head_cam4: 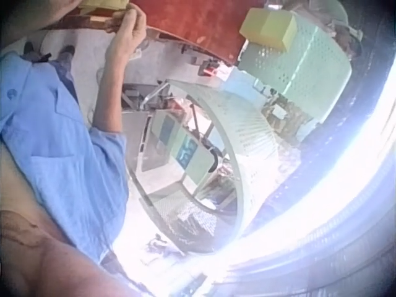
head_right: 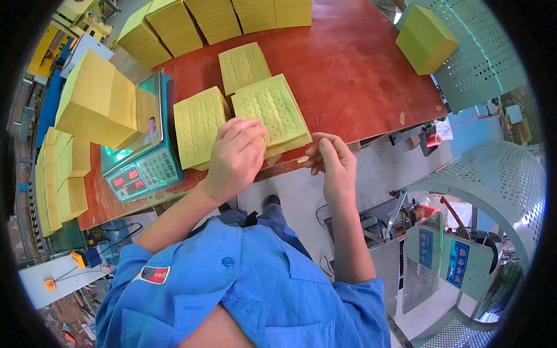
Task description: Weighing stacks of yellow paper pads on a digital scale and organizing them on a table.
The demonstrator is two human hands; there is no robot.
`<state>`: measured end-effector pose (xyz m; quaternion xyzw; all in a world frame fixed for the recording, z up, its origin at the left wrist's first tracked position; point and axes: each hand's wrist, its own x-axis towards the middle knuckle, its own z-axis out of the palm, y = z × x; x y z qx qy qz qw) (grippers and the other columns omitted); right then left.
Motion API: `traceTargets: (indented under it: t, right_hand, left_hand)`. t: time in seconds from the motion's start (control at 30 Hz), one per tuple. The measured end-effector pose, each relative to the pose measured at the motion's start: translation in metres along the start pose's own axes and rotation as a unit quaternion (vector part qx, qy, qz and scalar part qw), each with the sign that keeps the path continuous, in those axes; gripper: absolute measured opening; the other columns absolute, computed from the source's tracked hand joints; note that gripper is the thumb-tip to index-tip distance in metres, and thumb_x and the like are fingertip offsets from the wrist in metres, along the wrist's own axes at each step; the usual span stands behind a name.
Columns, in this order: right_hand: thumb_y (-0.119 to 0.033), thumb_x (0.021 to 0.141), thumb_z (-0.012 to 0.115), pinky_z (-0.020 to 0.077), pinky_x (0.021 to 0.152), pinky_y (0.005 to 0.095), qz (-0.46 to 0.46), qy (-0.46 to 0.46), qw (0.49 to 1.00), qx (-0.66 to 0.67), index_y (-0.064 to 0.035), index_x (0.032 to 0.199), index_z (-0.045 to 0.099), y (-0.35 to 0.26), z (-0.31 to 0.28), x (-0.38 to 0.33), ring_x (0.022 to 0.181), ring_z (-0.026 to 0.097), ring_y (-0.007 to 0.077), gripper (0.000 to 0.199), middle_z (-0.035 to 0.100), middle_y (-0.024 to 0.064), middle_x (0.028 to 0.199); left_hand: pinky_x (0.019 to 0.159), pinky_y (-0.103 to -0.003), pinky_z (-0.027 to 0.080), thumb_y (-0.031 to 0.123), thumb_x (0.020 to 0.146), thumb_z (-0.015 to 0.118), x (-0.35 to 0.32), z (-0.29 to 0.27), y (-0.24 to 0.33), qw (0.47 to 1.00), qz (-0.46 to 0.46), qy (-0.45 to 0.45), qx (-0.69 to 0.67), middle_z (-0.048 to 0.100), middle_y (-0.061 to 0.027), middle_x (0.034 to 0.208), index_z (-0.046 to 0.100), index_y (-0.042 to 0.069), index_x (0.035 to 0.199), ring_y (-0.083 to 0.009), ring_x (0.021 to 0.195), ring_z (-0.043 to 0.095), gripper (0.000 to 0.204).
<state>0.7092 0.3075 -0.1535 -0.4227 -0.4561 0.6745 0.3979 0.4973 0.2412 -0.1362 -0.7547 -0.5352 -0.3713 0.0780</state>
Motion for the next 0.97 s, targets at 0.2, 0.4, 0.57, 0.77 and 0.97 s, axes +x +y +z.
traceTargets:
  t: [0.2, 0.4, 0.57, 0.77, 0.97]
  right_hand:
    - [-0.01, 0.093, 0.055, 0.0451, 0.068, 0.0227, 0.052, -0.049, 0.979, -0.192, 0.0067, 0.114, 0.062, -0.017, 0.021, -0.004, 0.078, 0.057, 0.0073, 0.027, 0.064, 0.0031, 0.091]
    - [-0.002, 0.089, 0.055, 0.0426, 0.066, 0.0224, -0.068, -0.089, 0.962, -0.249, 0.0059, 0.107, 0.061, -0.036, 0.067, -0.054, 0.075, 0.052, 0.0064, 0.02, 0.059, 0.0008, 0.083]
    - [0.001, 0.088, 0.057, 0.0402, 0.064, 0.0223, -0.115, -0.137, 0.964, -0.196, 0.0042, 0.103, 0.062, -0.051, 0.135, -0.061, 0.072, 0.048, 0.0066, 0.016, 0.054, -0.0007, 0.079]
    - [-0.004, 0.086, 0.063, 0.0421, 0.063, 0.0246, -0.289, -0.238, 0.89, -0.261, 0.0047, 0.095, 0.063, -0.127, 0.3, -0.017, 0.07, 0.049, 0.0074, 0.013, 0.055, 0.0033, 0.075]
    - [-0.012, 0.087, 0.067, 0.0472, 0.064, 0.0253, -0.23, -0.315, 0.909, -0.143, 0.0048, 0.129, 0.055, -0.151, 0.443, 0.06, 0.073, 0.061, 0.0129, 0.047, 0.065, 0.0082, 0.087]
  left_hand:
    - [0.101, -0.048, 0.045, 0.003, 0.072, 0.072, -0.031, -0.022, 0.027, 0.997, 0.022, -0.053, -0.056, 0.061, -0.0137, 0.119, 0.062, 0.001, 0.092, -0.0316, 0.115, 0.059, 0.022]
    - [0.083, -0.029, 0.052, 0.013, 0.093, 0.068, -0.079, -0.065, 0.019, 0.693, -0.426, 0.123, -0.569, 0.06, -0.0105, 0.121, 0.059, -0.002, 0.115, -0.0161, 0.103, 0.062, 0.028]
    - [0.069, -0.026, 0.052, 0.012, 0.096, 0.061, -0.079, -0.16, -0.006, 0.745, -0.471, 0.037, -0.471, 0.064, -0.0016, 0.079, 0.065, 0.0, 0.088, -0.0104, 0.074, 0.062, 0.015]
    - [0.064, -0.025, 0.047, 0.018, 0.094, 0.063, -0.044, -0.32, -0.077, 0.852, -0.398, 0.144, -0.309, 0.061, -0.0001, 0.074, 0.062, 0.004, 0.081, -0.0085, 0.069, 0.057, 0.019]
    - [0.06, -0.021, 0.043, 0.035, 0.089, 0.07, -0.006, -0.423, -0.216, 0.866, -0.408, 0.078, -0.277, 0.06, 0.001, 0.069, 0.061, 0.009, 0.08, -0.0094, 0.063, 0.057, 0.029]
